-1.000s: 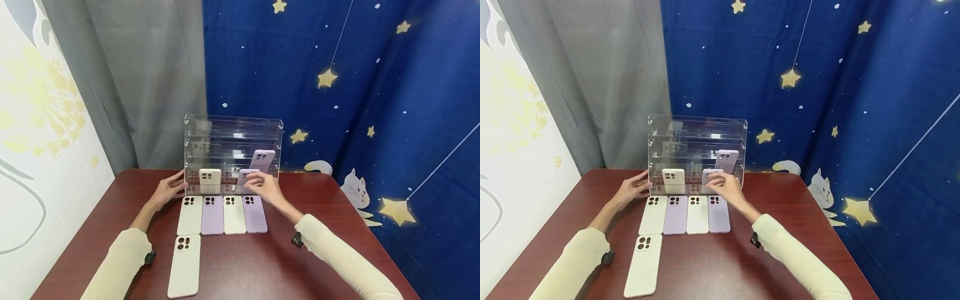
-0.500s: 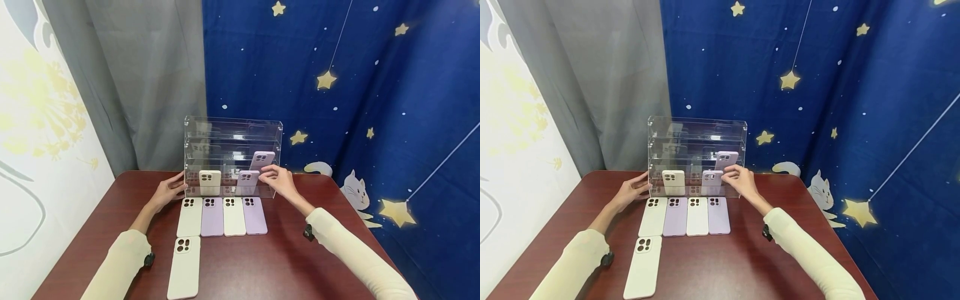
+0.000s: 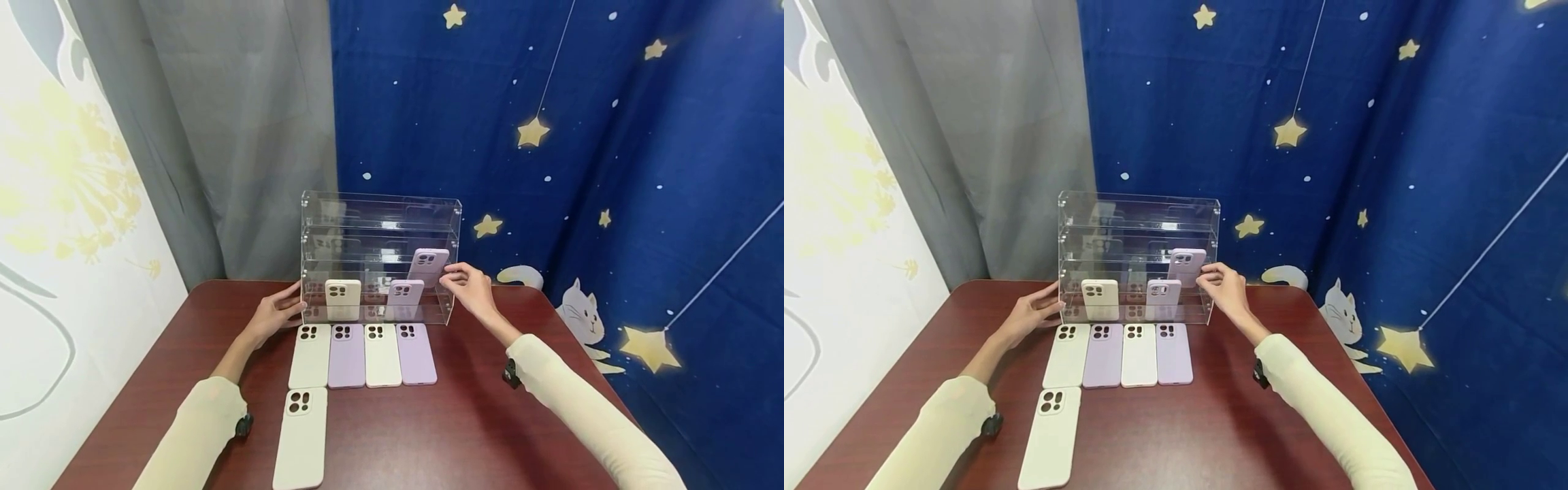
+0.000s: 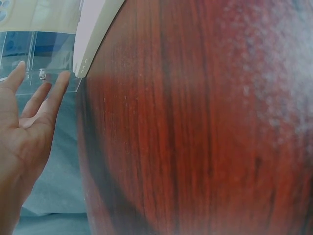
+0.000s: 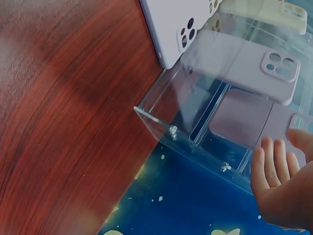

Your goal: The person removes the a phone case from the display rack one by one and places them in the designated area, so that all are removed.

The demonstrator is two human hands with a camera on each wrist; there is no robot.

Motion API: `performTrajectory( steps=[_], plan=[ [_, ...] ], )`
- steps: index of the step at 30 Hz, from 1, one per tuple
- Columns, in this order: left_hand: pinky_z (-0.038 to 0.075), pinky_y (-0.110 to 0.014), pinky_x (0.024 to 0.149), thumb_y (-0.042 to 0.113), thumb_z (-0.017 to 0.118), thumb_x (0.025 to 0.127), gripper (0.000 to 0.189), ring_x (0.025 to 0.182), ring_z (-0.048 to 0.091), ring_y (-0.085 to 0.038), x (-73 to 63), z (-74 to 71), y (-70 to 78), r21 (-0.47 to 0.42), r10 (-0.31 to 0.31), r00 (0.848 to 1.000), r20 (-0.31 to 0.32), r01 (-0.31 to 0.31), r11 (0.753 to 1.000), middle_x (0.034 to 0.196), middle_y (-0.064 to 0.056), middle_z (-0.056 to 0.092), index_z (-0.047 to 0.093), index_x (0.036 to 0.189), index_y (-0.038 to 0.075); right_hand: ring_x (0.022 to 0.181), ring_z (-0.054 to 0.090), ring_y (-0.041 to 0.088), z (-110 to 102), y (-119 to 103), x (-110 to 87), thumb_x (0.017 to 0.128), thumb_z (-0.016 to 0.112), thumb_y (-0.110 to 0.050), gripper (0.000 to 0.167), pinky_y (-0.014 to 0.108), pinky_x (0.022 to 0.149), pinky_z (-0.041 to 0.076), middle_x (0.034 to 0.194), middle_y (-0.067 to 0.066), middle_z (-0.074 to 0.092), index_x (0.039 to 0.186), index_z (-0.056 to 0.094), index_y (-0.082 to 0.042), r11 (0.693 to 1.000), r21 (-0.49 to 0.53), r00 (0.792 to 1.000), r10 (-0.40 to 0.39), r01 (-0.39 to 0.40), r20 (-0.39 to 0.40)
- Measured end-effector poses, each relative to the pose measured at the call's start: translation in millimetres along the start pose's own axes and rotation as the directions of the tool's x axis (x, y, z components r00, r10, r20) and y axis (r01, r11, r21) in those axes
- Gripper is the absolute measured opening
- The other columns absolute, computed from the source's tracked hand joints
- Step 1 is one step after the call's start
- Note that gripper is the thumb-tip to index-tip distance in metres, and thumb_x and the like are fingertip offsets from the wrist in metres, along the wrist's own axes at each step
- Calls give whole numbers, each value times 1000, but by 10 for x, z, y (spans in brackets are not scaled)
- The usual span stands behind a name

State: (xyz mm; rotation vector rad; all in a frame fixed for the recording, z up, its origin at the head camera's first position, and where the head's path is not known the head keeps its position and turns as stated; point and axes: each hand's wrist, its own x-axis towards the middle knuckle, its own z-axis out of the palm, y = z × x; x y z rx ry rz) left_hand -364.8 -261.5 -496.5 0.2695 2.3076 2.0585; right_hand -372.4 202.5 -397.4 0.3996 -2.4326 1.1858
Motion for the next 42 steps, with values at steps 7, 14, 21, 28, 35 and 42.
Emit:
performTrajectory(
  steps=[7, 14, 21, 28, 35, 42],
  plan=[
    [59, -49, 95, 9, 65, 104, 68, 136, 51, -46, -25, 16, -56, -17, -7, 1000, -1, 7, 1000, 152, -32, 47, 34, 164, 18, 99, 77, 28, 11, 79, 61, 92, 81, -13, 34, 42, 89, 61, 108, 12, 79, 124, 73, -4, 1000, 6, 999, 23, -22, -37],
    [59, -50, 94, 8, 65, 104, 68, 135, 52, -44, -29, 52, -106, -23, -19, 1000, 0, 19, 1000, 151, -31, 48, 35, 164, 18, 108, 73, 31, 21, 80, 86, 96, 77, -12, 41, 47, 90, 62, 118, 16, 75, 135, 67, -5, 998, 43, 999, 53, -52, -15],
    [59, -50, 94, 8, 66, 103, 69, 135, 54, -42, -29, 62, -139, -6, -22, 1000, -3, 22, 1000, 150, -31, 49, 35, 164, 19, 113, 71, 34, 63, 86, 138, 98, 74, -11, 40, 45, 95, 61, 122, 22, 73, 137, 66, -3, 995, 72, 997, 74, -74, -7],
    [57, -54, 96, 9, 66, 103, 69, 134, 54, -43, -20, 69, -121, -22, -18, 1000, 9, 18, 1000, 151, -31, 48, 34, 164, 16, 103, 75, 35, 91, 27, 212, 98, 73, -8, 31, 32, 80, 65, 115, 23, 74, 127, 70, 1, 992, 96, 996, 82, -78, -36],
    [58, -52, 95, 8, 66, 103, 69, 135, 54, -42, 10, 52, -91, -18, -16, 1000, 9, 16, 1000, 152, -31, 48, 35, 164, 18, 100, 76, 33, 38, -120, 278, 98, 73, -9, 28, 22, 76, 63, 114, 23, 75, 124, 70, 2, 989, 136, 997, 61, -55, -41],
    [60, -48, 94, 7, 65, 104, 68, 135, 53, -43, 47, -14, 16, -10, -9, 1000, 4, 9, 1000, 152, -30, 48, 35, 164, 20, 101, 76, 34, -50, -372, 378, 98, 73, -8, 29, 23, 77, 63, 115, 23, 74, 125, 70, 3, 983, 182, 997, -1, 14, -72]
  ],
)
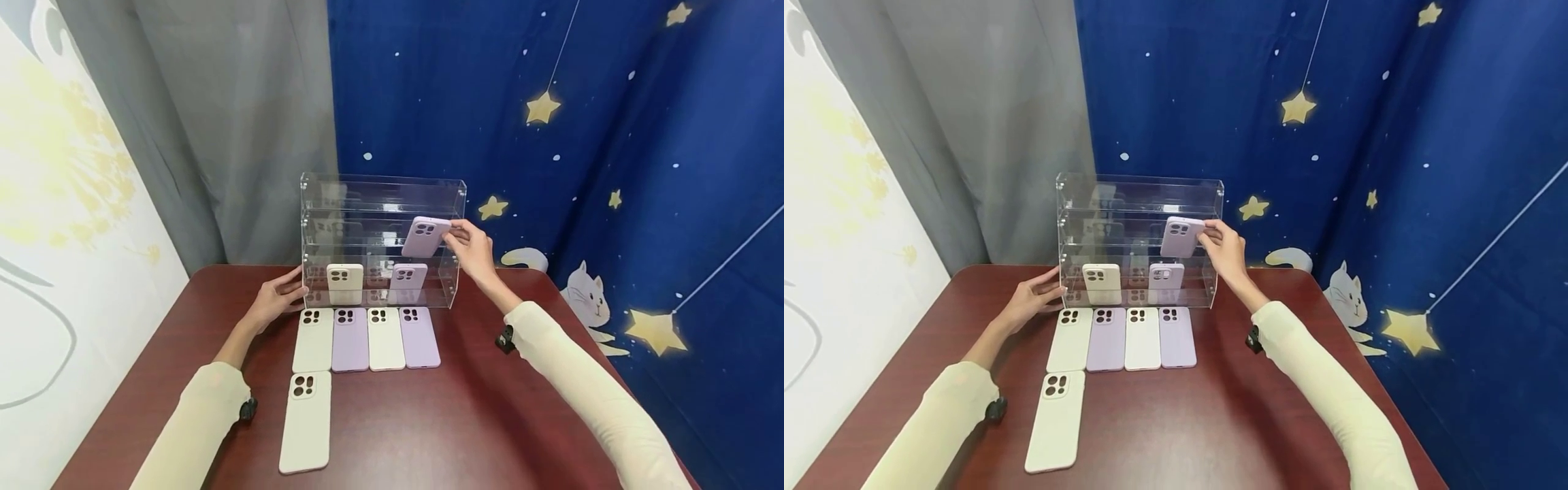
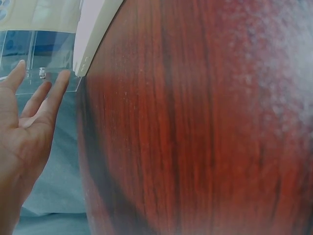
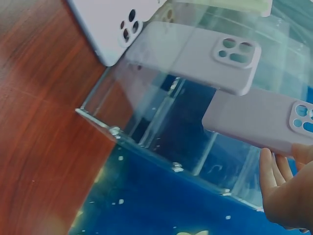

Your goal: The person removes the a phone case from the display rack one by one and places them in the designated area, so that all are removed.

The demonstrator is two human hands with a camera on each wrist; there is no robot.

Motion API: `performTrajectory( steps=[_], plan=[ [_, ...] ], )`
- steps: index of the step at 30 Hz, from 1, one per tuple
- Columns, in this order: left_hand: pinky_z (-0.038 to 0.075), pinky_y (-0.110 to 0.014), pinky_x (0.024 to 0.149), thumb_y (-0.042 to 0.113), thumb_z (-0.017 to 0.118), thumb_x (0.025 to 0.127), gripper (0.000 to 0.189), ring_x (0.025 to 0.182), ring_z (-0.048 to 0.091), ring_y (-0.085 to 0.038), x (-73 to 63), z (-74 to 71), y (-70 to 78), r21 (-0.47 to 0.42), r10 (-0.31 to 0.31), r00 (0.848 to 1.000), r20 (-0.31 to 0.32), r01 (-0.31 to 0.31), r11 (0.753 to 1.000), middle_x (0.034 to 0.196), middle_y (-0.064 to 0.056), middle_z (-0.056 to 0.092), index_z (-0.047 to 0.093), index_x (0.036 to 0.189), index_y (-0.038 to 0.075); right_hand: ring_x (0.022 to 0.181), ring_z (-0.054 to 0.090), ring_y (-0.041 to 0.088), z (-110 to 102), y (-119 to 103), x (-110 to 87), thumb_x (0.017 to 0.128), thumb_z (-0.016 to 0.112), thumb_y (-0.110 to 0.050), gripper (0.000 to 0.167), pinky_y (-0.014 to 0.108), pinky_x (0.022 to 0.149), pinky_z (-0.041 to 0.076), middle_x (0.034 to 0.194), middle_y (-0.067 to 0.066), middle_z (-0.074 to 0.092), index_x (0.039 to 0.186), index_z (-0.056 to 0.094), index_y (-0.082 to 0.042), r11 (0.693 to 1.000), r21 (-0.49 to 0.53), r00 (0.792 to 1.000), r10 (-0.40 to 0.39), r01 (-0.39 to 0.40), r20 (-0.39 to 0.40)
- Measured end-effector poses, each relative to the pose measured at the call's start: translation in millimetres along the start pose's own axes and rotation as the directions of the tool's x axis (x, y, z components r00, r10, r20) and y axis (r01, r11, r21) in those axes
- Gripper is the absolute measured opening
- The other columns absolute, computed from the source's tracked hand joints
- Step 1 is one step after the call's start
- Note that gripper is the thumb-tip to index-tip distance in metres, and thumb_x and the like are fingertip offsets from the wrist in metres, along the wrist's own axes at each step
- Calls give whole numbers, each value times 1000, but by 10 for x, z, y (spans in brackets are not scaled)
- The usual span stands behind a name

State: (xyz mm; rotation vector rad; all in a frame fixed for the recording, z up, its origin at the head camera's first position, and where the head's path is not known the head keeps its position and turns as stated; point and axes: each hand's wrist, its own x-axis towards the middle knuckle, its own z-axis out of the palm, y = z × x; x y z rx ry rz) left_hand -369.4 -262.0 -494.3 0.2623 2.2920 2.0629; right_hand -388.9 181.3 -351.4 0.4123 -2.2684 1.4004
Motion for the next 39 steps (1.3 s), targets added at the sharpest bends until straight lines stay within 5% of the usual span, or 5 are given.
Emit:
performTrajectory(
  steps=[11, 18, 24, 30, 39],
  plan=[
    [59, -49, 94, 6, 66, 103, 69, 135, 54, -43, 86, -1, 53, -31, 33, 999, -3, -33, 999, 151, -32, 49, 36, 163, 16, 103, 76, 32, -82, -503, -12, 97, 76, -11, 31, 23, 82, 63, 117, 21, 75, 125, 70, 1, 990, 114, 996, -75, 80, -44],
    [60, -49, 94, 5, 66, 103, 69, 135, 54, -41, 98, 0, 66, -28, 29, 1000, -10, -29, 999, 151, -30, 49, 37, 163, 19, 97, 77, 24, -93, -847, -140, 98, 73, -5, 31, 24, 83, 63, 117, 24, 74, 126, 68, 5, 985, 135, 994, -108, 106, 6],
    [60, -48, 93, 8, 68, 102, 69, 134, 55, -40, 77, 3, 61, -23, 28, 1000, -6, -29, 999, 150, -29, 51, 37, 163, 19, 98, 76, 37, -90, -1159, -314, 98, 71, 0, 28, 26, 83, 64, 115, 27, 73, 124, 68, 9, 988, 108, 991, -118, 111, 65],
    [59, -52, 95, 3, 65, 103, 68, 134, 55, -43, 70, 3, 59, -14, 25, 1000, -10, -25, 1000, 151, -30, 50, 36, 163, 17, 95, 75, 43, 0, -1018, -331, 98, 72, -5, 29, 18, 78, 61, 113, 24, 75, 126, 69, 5, 990, 99, 988, -115, 105, 100],
    [59, -48, 95, 9, 68, 102, 67, 135, 55, -41, 30, -6, 14, -19, 3, 1000, -16, -3, 1000, 152, -30, 48, 41, 161, 29, 89, 78, 33, 165, -790, -449, 96, 79, -18, 35, 16, 71, 60, 107, 14, 78, 127, 72, -4, 990, 119, 978, -102, 81, 183]
  ],
)
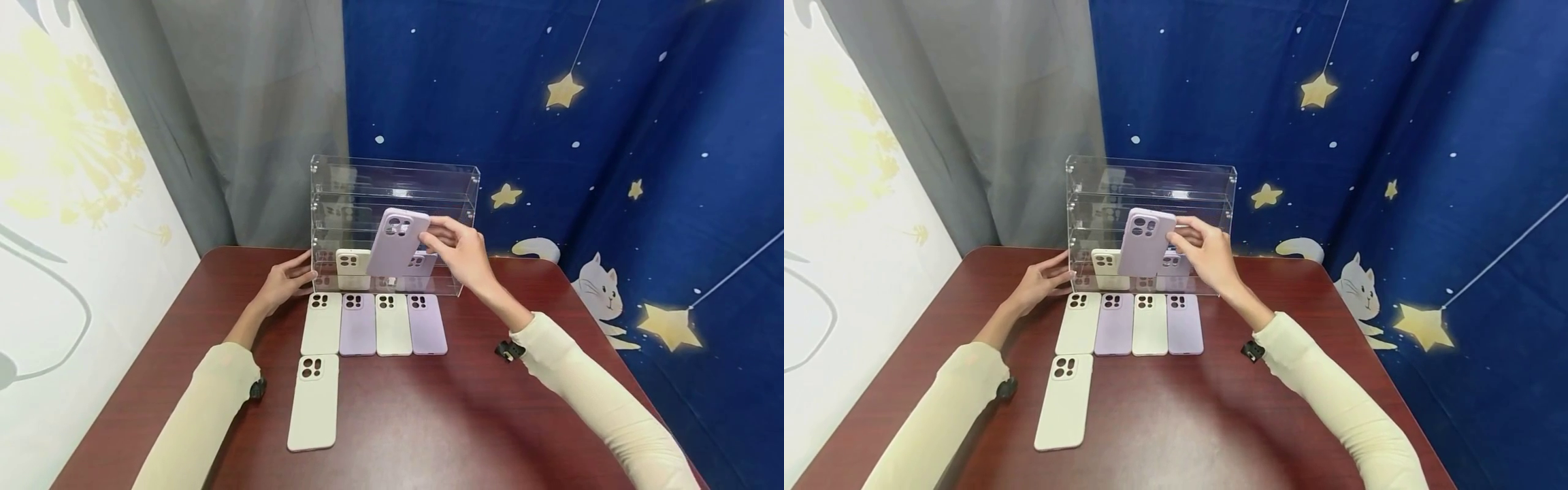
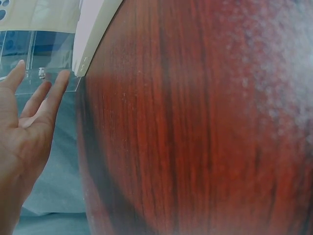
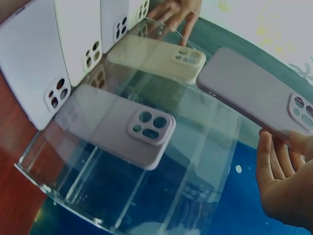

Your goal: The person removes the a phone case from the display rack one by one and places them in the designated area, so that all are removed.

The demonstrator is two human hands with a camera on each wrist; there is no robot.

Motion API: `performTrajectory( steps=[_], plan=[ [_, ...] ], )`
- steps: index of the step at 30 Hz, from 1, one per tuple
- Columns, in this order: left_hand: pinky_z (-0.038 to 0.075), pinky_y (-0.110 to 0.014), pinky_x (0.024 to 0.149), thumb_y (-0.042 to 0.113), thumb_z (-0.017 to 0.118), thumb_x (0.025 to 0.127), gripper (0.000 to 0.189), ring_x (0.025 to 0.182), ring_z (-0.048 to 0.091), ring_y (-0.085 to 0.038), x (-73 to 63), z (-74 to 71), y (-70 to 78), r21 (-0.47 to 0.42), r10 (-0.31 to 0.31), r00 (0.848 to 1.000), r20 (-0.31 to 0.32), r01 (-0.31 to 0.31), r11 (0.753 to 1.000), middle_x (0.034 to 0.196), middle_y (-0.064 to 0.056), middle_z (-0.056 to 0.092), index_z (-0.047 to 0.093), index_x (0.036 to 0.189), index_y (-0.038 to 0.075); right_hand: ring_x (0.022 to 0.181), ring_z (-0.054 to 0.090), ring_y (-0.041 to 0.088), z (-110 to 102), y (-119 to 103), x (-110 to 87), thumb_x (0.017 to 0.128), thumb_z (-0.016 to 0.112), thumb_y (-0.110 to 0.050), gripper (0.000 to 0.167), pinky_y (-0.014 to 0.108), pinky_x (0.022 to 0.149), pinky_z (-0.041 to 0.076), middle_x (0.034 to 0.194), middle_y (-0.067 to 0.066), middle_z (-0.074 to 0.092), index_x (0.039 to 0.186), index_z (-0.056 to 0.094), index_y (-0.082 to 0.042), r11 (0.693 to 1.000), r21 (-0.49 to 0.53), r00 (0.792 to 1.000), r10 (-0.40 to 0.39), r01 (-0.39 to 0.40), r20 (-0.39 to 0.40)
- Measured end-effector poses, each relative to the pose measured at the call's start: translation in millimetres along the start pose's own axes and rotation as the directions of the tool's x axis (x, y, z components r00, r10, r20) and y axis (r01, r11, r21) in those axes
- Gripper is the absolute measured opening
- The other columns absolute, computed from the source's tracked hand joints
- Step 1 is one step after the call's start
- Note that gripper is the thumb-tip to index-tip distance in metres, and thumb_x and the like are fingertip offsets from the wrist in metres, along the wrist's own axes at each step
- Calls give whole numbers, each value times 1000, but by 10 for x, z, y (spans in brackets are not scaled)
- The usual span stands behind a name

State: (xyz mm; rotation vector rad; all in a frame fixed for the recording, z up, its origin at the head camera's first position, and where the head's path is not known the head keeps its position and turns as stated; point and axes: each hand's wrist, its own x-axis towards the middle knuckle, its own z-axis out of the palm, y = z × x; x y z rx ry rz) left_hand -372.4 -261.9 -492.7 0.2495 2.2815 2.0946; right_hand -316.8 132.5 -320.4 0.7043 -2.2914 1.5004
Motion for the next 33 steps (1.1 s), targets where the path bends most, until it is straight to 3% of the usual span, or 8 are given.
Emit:
performTrajectory(
  steps=[11, 16, 22, 27, 33],
  plan=[
    [57, -53, 97, 5, 66, 102, 68, 135, 53, -43, 7, 8, -15, -11, 11, 1000, -1, -11, 1000, 151, -32, 48, 39, 162, 23, 81, 78, 23, 262, 109, -205, 97, 76, -15, 38, 27, 72, 65, 106, 16, 78, 130, 69, 1, 998, 13, 986, 67, -69, 150],
    [57, -54, 96, 1, 64, 103, 68, 136, 52, -45, 12, 4, -19, -23, 20, 1000, 11, -19, 1000, 152, -32, 47, 35, 163, 14, 85, 78, 25, 389, 191, -318, 97, 76, -13, 39, 32, 73, 66, 108, 19, 77, 132, 67, 3, 992, 18, 965, 114, -122, 237],
    [57, -55, 97, 1, 64, 103, 68, 137, 50, -46, 2, 8, 3, -29, 12, 1000, 13, -12, 1000, 153, -32, 46, 35, 163, 14, 80, 78, 29, 529, 305, -467, 98, 75, -12, 38, 34, 70, 66, 106, 18, 78, 131, 67, 4, 991, -19, 940, 134, -135, 314],
    [57, -53, 96, 4, 65, 103, 68, 136, 52, -45, -5, 4, -2, -14, 11, 1000, 2, -11, 1000, 152, -32, 48, 36, 163, 16, 82, 78, 33, 645, 402, -583, 97, 74, -6, 36, 31, 69, 66, 104, 20, 78, 130, 67, 7, 990, 9, 924, 130, -142, 359],
    [59, -50, 95, 3, 65, 103, 68, 136, 52, -45, 10, 6, -18, -13, 22, 1000, 4, -22, 1000, 151, -33, 48, 35, 163, 15, 84, 76, 41, 748, 498, -723, 97, 72, 1, 42, 40, 70, 67, 100, 21, 78, 138, 62, -1, 981, 97, 916, 121, -170, 382]
  ],
)
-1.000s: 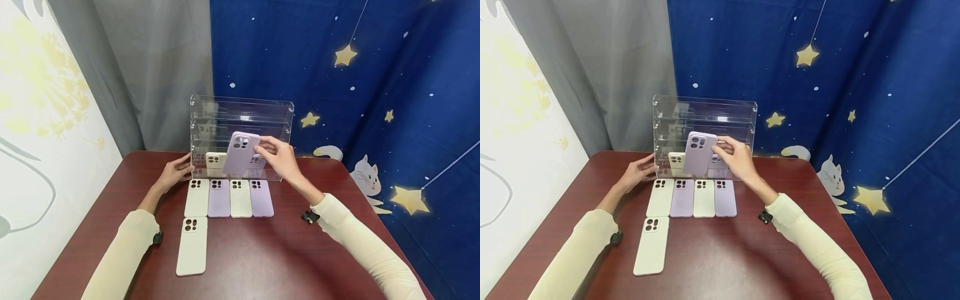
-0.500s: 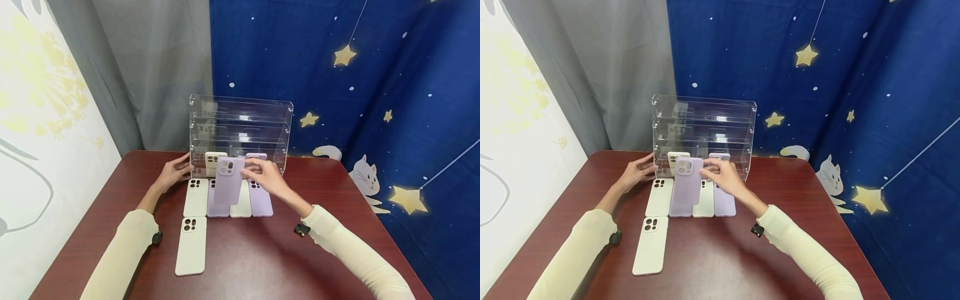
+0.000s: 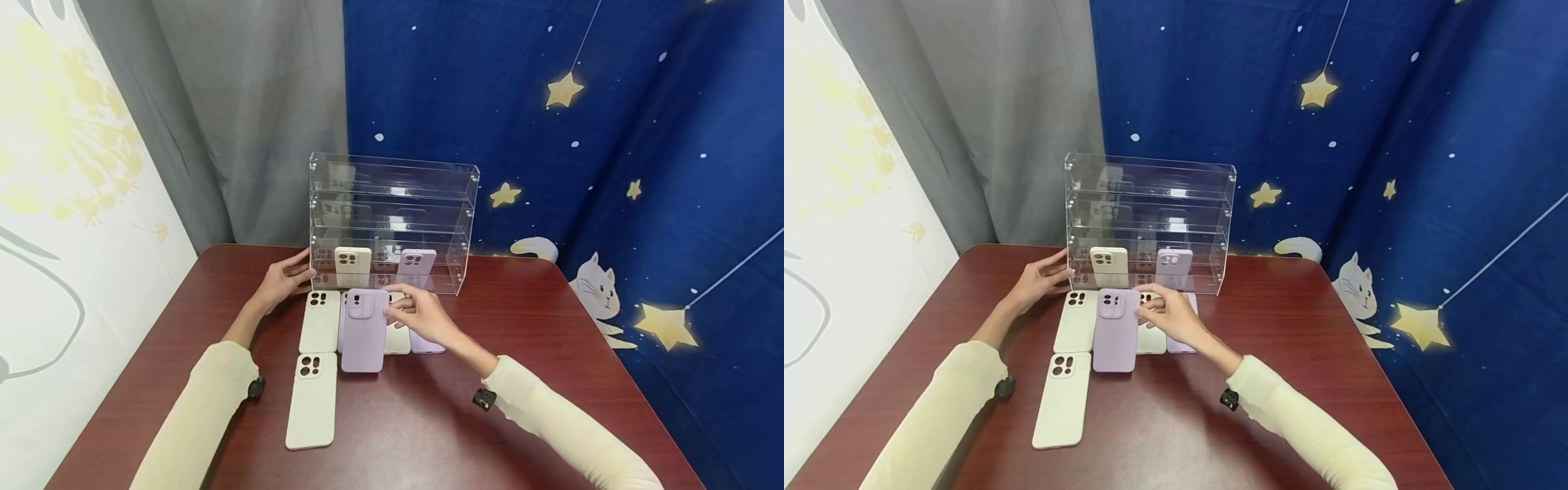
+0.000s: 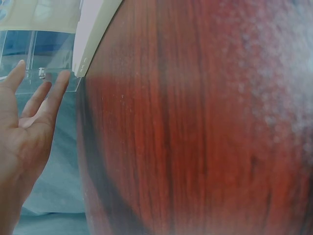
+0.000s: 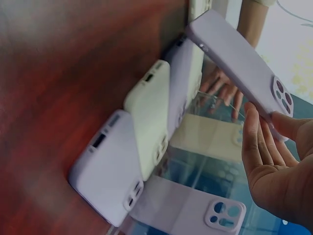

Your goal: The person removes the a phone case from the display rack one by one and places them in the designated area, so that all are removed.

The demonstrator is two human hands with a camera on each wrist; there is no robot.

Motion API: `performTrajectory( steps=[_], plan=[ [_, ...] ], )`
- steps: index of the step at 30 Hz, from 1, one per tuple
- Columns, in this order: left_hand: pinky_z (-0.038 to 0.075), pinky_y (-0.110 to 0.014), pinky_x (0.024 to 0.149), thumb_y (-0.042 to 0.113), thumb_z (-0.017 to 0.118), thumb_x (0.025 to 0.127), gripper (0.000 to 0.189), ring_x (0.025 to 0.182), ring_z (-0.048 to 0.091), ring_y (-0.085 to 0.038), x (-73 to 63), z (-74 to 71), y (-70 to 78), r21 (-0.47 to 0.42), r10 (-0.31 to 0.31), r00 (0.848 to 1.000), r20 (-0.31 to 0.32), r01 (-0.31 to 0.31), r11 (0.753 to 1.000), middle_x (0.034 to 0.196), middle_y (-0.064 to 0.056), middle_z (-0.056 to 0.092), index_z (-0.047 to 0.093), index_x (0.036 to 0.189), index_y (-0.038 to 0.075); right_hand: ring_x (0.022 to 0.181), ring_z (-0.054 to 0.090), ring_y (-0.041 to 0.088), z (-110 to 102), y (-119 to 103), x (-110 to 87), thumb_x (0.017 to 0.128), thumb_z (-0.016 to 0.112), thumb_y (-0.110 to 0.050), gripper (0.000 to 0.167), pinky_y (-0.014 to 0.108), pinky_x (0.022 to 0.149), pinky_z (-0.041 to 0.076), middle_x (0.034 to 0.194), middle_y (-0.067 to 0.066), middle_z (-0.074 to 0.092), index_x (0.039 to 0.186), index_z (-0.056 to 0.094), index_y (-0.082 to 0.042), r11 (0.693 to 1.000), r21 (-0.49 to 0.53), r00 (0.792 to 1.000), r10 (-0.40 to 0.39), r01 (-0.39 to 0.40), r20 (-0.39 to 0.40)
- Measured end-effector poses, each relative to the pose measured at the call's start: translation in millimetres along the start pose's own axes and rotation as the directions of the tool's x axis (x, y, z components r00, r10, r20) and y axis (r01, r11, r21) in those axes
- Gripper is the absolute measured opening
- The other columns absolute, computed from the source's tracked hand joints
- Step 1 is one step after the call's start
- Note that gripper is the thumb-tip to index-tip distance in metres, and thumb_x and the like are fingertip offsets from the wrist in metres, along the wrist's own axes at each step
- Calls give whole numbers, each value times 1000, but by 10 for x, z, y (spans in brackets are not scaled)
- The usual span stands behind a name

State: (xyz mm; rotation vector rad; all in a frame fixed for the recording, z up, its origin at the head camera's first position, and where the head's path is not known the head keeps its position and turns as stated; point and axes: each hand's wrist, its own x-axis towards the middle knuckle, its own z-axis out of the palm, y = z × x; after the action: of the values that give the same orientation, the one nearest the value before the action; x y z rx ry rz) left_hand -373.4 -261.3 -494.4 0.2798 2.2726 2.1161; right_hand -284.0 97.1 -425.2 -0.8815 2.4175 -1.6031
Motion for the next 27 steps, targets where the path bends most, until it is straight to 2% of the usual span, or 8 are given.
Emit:
performTrajectory(
  steps=[3, 6, 14, 22, 27],
  plan=[
    [60, -48, 93, 1, 64, 103, 68, 135, 53, -44, 6, -1, -2, -13, -4, 1000, 0, 4, 1000, 150, -32, 49, 36, 163, 15, 83, 78, 33, 54, 42, -41, 97, 71, 2, 46, 38, 69, 67, 99, 19, 78, 141, 61, -7, 1000, 23, 1000, 0, 0, 7],
    [60, -48, 93, 1, 64, 103, 68, 135, 53, -44, 5, -2, -1, -15, -5, 1000, 3, 5, 1000, 150, -33, 49, 36, 163, 15, 82, 78, 28, 107, 77, -73, 97, 71, 2, 46, 38, 69, 67, 98, 18, 78, 142, 61, -7, 999, 35, 1000, 1, -2, 20],
    [60, -48, 93, 1, 65, 102, 68, 135, 53, -44, 1, 5, 1, -18, -5, 1000, 2, 5, 1000, 150, -32, 49, 36, 163, 15, 81, 77, 40, 223, 179, -158, 97, 72, 1, 48, 39, 68, 67, 98, 18, 79, 143, 59, -3, 997, 47, 997, 63, -66, 55],
    [58, -52, 95, 0, 63, 103, 67, 136, 52, -45, 4, 4, 11, -27, -2, 1000, -7, 2, 1000, 150, -32, 49, 38, 162, 17, 77, 77, 39, 293, 286, -219, 97, 71, 2, 45, 40, 66, 67, 93, 16, 79, 141, 61, -1, 995, 19, 989, 98, -101, 111],
    [59, -49, 93, 3, 64, 103, 68, 135, 52, -45, 0, 0, -6, -6, -2, 1000, -3, 2, 1000, 150, -32, 49, 36, 163, 16, 74, 77, 32, 327, 354, -254, 96, 75, -5, 43, 37, 64, 66, 89, 12, 79, 137, 64, -2, 991, -47, 983, 132, -127, 130]
  ],
)
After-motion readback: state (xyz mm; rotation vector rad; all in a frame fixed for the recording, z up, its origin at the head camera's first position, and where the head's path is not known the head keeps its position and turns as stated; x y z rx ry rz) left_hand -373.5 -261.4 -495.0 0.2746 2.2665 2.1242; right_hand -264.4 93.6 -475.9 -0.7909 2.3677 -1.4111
